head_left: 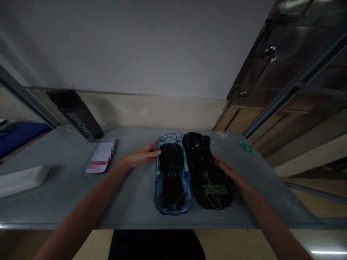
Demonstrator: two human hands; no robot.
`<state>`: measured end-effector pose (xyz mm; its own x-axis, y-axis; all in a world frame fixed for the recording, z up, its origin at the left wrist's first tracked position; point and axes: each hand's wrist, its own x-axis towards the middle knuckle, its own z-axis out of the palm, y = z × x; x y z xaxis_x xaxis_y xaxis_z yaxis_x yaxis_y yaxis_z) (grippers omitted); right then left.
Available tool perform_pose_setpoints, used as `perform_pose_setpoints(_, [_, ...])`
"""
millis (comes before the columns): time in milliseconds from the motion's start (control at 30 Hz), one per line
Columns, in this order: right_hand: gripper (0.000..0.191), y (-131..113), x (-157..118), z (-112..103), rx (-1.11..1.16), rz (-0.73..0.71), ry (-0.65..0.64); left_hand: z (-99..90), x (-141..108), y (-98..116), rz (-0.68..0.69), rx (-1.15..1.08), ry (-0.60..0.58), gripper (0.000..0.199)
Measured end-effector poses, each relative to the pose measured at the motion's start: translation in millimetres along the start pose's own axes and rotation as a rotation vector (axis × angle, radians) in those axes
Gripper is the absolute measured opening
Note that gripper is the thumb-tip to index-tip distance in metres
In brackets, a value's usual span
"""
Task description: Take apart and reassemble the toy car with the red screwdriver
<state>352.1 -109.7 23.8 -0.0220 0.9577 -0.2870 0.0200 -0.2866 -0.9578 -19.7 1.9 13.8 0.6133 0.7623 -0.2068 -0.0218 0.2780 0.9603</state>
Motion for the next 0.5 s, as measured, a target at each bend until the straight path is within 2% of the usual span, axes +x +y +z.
perform_pose_setpoints(100, [0.036,-3,5,8,0.174,0.187,-0.075,-0.2,1,-1,0.016,-0.012,-0.023,0.086])
perform_pose_setpoints(200, [0.035,-14,9,17,0.194,0.279,-0.108,0.7,1,1,0.024,-0.006,-0.018,0.082])
perform_pose_setpoints(333, [0.032,-27,12,24,0.195,0.258,-0.065,3.2,-1,4,0.035,0.0,0.044,0.082])
perform_pose_setpoints(500, [0.033,-25,12,26,0.169,0.198,-0.01,9.5,0,6,0.027,-0.034,0.073,0.088])
